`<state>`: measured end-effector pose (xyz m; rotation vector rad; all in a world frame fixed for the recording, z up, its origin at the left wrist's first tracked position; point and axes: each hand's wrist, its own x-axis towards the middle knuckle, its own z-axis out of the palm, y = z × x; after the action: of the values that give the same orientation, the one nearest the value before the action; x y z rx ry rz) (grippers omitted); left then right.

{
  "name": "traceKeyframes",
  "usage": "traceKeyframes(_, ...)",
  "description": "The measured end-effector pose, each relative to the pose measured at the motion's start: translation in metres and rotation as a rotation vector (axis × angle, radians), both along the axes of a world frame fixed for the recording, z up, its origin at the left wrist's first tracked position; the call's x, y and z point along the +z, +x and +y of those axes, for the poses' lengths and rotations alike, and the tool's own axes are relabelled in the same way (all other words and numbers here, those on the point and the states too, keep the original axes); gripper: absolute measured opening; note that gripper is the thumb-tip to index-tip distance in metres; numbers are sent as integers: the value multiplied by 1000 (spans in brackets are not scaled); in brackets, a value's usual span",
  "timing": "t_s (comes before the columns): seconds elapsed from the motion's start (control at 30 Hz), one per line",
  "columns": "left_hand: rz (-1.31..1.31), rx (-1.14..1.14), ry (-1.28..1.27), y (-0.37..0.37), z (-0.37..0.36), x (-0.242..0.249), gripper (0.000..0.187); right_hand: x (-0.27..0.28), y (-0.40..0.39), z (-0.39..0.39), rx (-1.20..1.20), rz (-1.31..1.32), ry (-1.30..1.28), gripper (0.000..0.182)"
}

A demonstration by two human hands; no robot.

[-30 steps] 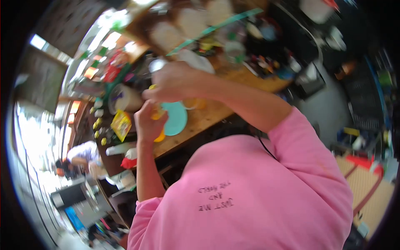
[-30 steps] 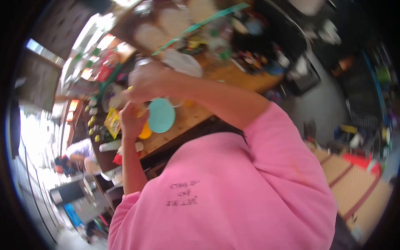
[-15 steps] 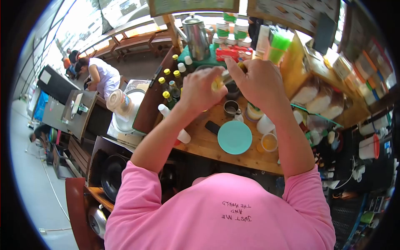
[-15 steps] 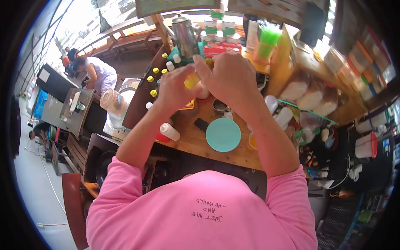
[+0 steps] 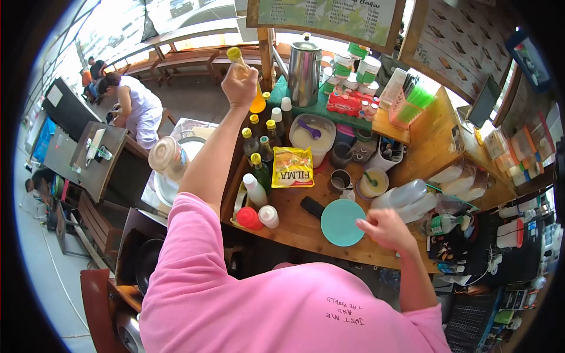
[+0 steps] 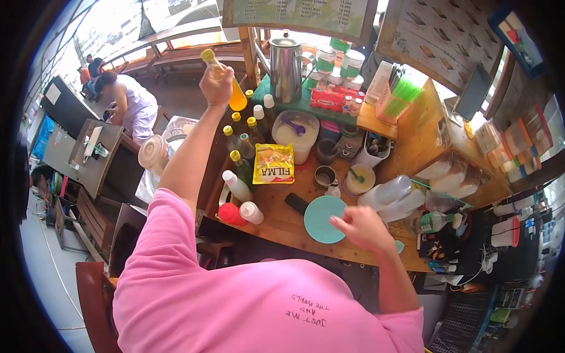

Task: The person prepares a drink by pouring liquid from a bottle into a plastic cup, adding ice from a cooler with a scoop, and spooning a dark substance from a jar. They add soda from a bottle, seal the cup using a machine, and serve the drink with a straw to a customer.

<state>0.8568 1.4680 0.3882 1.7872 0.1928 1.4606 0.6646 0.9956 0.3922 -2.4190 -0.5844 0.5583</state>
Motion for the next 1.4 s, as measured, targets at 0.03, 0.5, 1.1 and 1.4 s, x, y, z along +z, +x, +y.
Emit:
traceKeyframes(0.03,15,-23,3,4,1,-8,14,-11,-8,-16,-66,85,11,47)
traceKeyframes(0.5,690,-621,-363,51,61,-106,17,-110,-87,-131,-615,572,219,32)
traceKeyframes(1.1,1085,-655,299,65,60,-93,19,-247,-52,-113,-1067,-63,273,82)
traceKeyframes(1.4,1301,-882,582,57,56,-84,38,-281,-32,-116,-1084,-294,584,102)
